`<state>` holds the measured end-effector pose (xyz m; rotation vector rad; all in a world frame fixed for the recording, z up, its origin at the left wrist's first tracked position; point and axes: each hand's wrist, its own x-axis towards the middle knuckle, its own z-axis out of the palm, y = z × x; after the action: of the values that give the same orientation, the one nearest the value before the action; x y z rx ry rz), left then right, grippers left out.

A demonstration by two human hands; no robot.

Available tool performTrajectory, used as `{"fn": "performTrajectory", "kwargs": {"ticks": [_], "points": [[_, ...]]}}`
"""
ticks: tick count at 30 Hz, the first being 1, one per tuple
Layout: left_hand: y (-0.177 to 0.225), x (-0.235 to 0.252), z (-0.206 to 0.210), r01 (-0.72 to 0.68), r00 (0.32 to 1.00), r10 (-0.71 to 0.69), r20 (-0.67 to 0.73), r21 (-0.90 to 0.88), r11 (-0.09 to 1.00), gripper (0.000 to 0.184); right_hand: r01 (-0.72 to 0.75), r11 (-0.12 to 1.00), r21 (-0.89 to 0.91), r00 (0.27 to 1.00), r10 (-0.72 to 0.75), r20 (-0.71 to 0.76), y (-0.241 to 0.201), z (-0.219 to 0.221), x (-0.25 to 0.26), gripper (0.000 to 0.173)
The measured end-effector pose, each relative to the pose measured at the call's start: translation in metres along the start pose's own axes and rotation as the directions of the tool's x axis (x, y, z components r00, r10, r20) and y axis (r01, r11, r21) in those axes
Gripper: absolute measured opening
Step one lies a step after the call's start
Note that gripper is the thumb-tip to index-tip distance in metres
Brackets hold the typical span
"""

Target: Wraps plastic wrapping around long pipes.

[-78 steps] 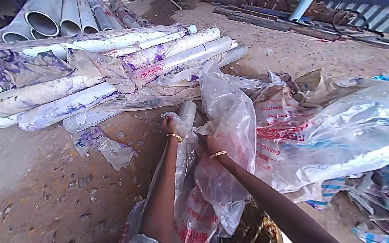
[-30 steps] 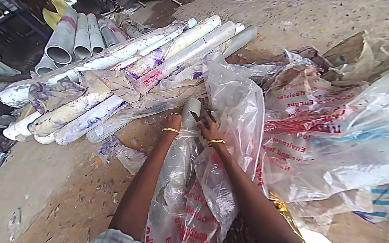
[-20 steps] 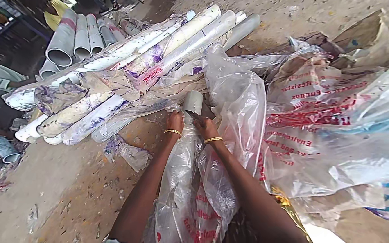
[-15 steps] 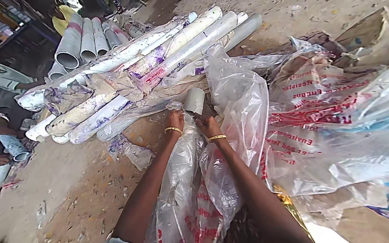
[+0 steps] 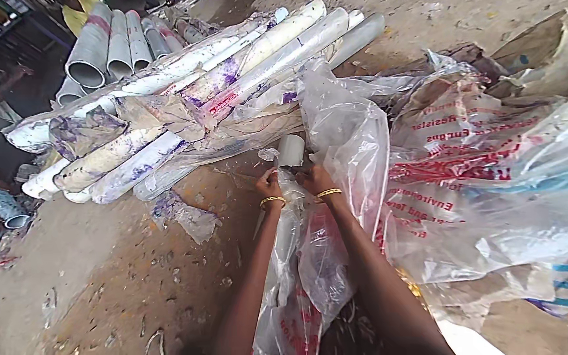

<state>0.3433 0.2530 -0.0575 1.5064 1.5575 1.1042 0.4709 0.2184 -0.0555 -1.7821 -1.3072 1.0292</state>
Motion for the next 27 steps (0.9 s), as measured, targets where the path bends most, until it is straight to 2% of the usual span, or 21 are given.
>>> {"fn": "performTrajectory", "kwargs": {"ticks": [4,10,12,15,18,21,27], "points": [[-0.002,-0.001,0.003,0.012,0.998,-0.017,-0.052,-0.095,0.995,0.020,0.035,0.998,-0.053,0.997,-0.038,-0.060,0.003,0.006,0.001,0.030],[-0.005,0.004,0.002,0.045,0.986,-0.096,-0.137,-0.336,0.941,0.015,0.005,0.999,0.052,0.996,-0.001,-0.086,-0.007,-0.008,-0.009,0.026],[-0.005,0.003,0.001,0.065,0.982,-0.128,-0.139,-0.385,0.921,0.015,-0.031,0.997,0.077,0.995,0.039,-0.093,-0.008,-0.012,-0.012,0.027],[-0.002,-0.001,0.001,0.106,0.977,-0.175,-0.126,-0.424,0.899,0.015,-0.108,0.994,0.007,0.991,0.108,-0.078,-0.007,-0.007,-0.006,0.027],[-0.004,-0.003,0.003,0.124,0.974,-0.196,-0.116,-0.451,0.884,0.016,-0.124,0.990,-0.061,0.991,0.121,-0.057,-0.010,0.000,0.000,0.027],[-0.002,-0.003,0.002,0.159,0.966,-0.241,-0.097,-0.511,0.845,0.017,-0.070,0.988,-0.139,0.997,0.073,0.015,-0.013,-0.006,-0.003,0.025],[-0.008,0.002,-0.004,0.240,0.945,-0.326,-0.025,-0.623,0.744,0.018,-0.016,0.993,-0.119,0.985,0.036,0.170,-0.015,-0.023,-0.018,0.023]]}}
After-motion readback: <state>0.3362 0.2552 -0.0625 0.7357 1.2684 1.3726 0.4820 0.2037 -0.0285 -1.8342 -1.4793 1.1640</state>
